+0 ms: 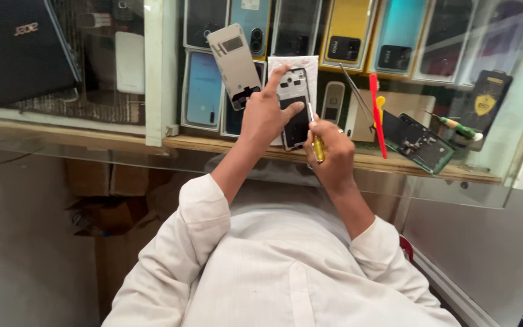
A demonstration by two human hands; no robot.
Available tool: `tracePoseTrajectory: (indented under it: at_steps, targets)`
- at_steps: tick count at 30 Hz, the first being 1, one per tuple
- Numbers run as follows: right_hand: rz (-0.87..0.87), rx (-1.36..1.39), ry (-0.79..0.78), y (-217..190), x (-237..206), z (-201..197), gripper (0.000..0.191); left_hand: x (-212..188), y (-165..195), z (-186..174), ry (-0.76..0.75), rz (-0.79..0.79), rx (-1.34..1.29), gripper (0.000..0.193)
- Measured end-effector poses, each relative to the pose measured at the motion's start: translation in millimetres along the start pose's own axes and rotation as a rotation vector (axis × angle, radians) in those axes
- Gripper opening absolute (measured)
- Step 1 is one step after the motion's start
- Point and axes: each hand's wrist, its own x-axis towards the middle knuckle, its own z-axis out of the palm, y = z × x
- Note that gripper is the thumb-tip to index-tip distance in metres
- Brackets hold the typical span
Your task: The person uses a metal spudger to pry and separate the screen assembly from the smartphone frame. They then switch to a screwdriver to loosen screws on the device while holding it over a paper sheet.
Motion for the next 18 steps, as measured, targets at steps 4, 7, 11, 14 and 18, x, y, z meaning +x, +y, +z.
tracePoseTrajectory:
  at_steps: [4,7,11,14,18]
  targets:
    - [0.017,0.010,-0.004,0.2,1.6,1.8,0.017,-3.0,0.0,1.3,-0.056,-0.077,0.009,0.078]
    - [-0.017,-0.012,-0.013,0.0,2.2,1.1,0.016,-2.0,1.1,0.5,-0.024,-0.034,-0.021,0.081]
    - [0.001,0.031,-0.002,0.4,3.5,1.0,0.017,-1.2,3.0,-1.4,-0.023,-0.047,0.070,0.083]
    - [0.026,0.046,-0.005,0.1,4.6,1.9,0.018,-2.5,4.8,-3.1,-0.065,-0.080,-0.007,0.077]
    - [-0.020,0.017,0.020,-2.3,7.4,2.7,0.017,-2.5,7.0,-5.5,-0.013,-0.021,-0.013,0.080]
